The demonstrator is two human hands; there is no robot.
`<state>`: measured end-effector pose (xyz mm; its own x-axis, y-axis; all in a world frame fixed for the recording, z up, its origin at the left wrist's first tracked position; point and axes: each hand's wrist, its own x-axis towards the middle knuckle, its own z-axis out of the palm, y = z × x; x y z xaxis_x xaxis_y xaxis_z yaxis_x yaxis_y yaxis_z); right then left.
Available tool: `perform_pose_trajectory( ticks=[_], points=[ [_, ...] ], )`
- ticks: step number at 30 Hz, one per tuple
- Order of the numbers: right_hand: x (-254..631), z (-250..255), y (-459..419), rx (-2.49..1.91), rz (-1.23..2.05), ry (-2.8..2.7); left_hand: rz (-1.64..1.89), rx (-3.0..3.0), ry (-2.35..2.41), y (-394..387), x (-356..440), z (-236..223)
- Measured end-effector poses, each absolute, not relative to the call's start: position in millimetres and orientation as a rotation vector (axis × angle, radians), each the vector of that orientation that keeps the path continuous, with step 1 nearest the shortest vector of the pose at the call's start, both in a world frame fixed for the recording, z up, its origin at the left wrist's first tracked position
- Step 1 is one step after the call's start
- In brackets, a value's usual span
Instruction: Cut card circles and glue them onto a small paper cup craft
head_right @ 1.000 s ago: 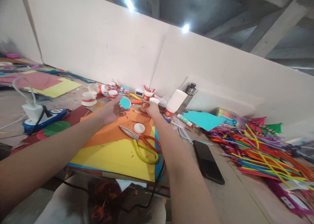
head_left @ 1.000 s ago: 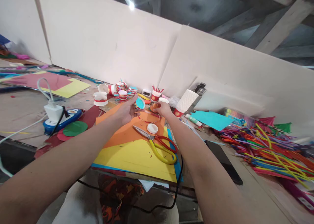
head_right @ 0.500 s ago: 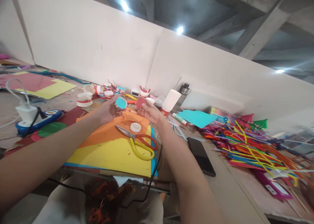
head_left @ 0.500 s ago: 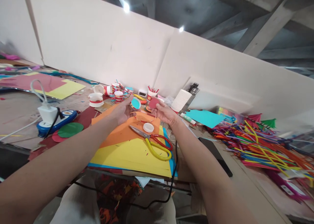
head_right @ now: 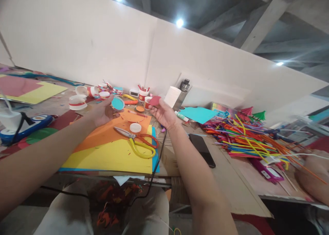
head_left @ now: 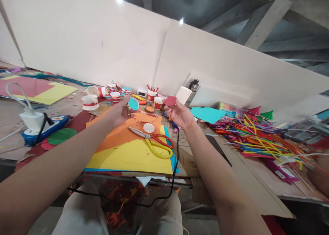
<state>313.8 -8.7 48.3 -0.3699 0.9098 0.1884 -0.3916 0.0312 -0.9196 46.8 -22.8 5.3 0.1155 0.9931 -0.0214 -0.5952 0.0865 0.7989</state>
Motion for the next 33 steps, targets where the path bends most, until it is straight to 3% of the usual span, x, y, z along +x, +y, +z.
perform_pose_trajectory(
  ticks=[7,18,33],
  points=[
    [349.7,52.8,-7.6,-0.642,1.372,-1.256,1.305,0.736,0.708,-25.5,48.8,7.8],
    [332.4,35.8,-21.7,-0.719,1.134,-1.547,1.123,0.824,0.839,-26.4,49.1,3.7],
    [324.4,29.7,-21.4,-0.897,0.963,-1.601,1.324,1.272,1.375,-23.5,46.8,-5.1]
  ],
)
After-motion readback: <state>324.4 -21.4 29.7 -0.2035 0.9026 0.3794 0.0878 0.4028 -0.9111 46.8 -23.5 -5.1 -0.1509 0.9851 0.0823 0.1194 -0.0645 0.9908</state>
